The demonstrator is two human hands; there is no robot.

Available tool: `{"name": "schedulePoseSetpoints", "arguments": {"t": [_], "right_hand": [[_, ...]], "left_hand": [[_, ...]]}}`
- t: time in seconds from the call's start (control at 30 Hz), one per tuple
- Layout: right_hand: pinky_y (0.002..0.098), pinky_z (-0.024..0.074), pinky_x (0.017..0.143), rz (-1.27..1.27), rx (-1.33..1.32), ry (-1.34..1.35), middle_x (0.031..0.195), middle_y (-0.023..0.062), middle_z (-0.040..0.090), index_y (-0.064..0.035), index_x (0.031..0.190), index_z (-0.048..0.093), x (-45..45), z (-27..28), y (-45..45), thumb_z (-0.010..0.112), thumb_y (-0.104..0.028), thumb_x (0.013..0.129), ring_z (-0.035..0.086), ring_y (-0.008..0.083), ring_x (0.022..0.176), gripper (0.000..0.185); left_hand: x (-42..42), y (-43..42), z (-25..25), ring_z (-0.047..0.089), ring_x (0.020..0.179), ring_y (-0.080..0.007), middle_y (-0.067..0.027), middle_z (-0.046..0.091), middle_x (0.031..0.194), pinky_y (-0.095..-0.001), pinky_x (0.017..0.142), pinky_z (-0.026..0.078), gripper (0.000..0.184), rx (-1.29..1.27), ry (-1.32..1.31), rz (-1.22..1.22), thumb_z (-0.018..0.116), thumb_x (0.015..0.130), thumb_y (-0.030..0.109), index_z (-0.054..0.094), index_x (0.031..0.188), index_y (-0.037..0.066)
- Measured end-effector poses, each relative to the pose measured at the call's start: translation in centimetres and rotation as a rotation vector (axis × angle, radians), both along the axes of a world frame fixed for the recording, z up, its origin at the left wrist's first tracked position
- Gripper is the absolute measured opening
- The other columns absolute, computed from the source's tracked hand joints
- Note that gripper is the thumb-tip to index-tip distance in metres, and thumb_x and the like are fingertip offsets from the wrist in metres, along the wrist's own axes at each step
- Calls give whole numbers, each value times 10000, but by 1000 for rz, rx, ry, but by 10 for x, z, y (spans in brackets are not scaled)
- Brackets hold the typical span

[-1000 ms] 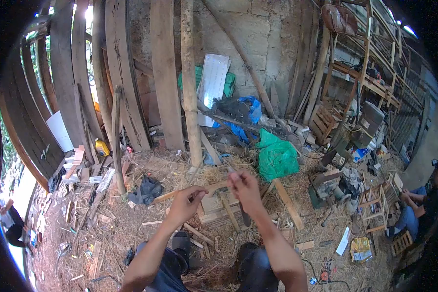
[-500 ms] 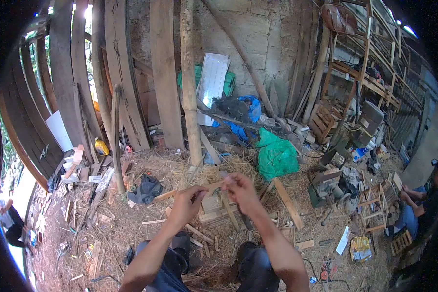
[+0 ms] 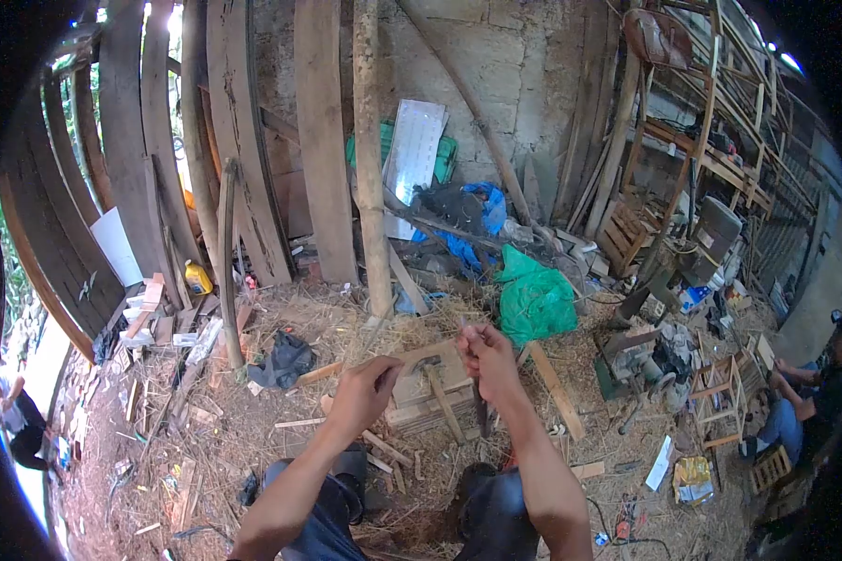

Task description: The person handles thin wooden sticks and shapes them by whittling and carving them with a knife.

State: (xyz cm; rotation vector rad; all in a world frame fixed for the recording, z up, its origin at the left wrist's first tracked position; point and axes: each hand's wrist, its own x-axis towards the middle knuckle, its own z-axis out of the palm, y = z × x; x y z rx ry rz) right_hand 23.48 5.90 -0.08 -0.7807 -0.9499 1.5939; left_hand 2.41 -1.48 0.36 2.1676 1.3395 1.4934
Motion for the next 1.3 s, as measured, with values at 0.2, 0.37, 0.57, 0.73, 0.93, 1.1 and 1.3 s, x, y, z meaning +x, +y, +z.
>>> {"name": "schedulePoseSetpoints", "arguments": {"t": [0.2, 0.37, 0.57, 0.73, 0.93, 1.1, 1.3], "right_hand": [[194, 273, 434, 173, -24, -70, 729, -5, 561, -67, 949, 543, -24, 8, -19, 568, -166, 910, 367, 48, 494, 110], [198, 261, 417, 137, -8, -95, 717, -3, 562, -50, 937, 539, -10, 7, -9, 570, -149, 906, 358, 43, 483, 107], [197, 263, 410, 18, 28, -56, 724, -4, 563, -45, 919, 547, 10, 4, 7, 579, -158, 902, 352, 42, 477, 118], [177, 247, 403, -43, -15, -85, 725, -20, 541, -56, 950, 546, 16, 6, 7, 579, -174, 904, 331, 23, 467, 131], [189, 276, 410, -53, 45, -106, 733, -2, 565, -41, 909, 574, -5, 3, -5, 574, -148, 902, 389, 38, 495, 107], [176, 247, 398, -7, 4, -213, 691, -44, 512, -39, 940, 572, -23, 0, -11, 595, -162, 881, 355, 29, 467, 138], [197, 264, 402, -282, 25, -12, 719, -10, 539, -55, 957, 557, 46, -21, 27, 558, -194, 920, 341, 36, 462, 144]], "left_hand": [[6, 0, 1, 607, 782, -353, -152, 632, 869, -397, 653, 487, 109, -39, -2, 41, 584, 847, 89, 617, 935, 34], [9, 1, 4, 607, 775, -356, -149, 634, 873, -405, 651, 487, 127, -69, 10, -24, 581, 848, 93, 610, 958, 38], [3, -4, 3, 611, 746, -359, -147, 636, 855, -414, 636, 495, 118, -128, 46, -15, 574, 854, 107, 607, 958, 62], [6, -2, 3, 611, 748, -359, -149, 636, 848, -417, 629, 496, 108, -91, 70, -23, 574, 854, 114, 605, 942, 59], [2, -1, 7, 612, 725, -357, -154, 633, 819, -412, 609, 487, 93, -76, 40, 4, 584, 847, 101, 603, 917, 42], [-6, 0, 3, 614, 709, -358, -164, 632, 790, -402, 595, 485, 88, -52, 20, 8, 591, 840, 83, 606, 911, 33], [-26, -1, 6, 610, 598, -309, -175, 614, 714, -360, 547, 462, 86, -104, 5, 7, 578, 859, 82, 613, 912, 24]]}}
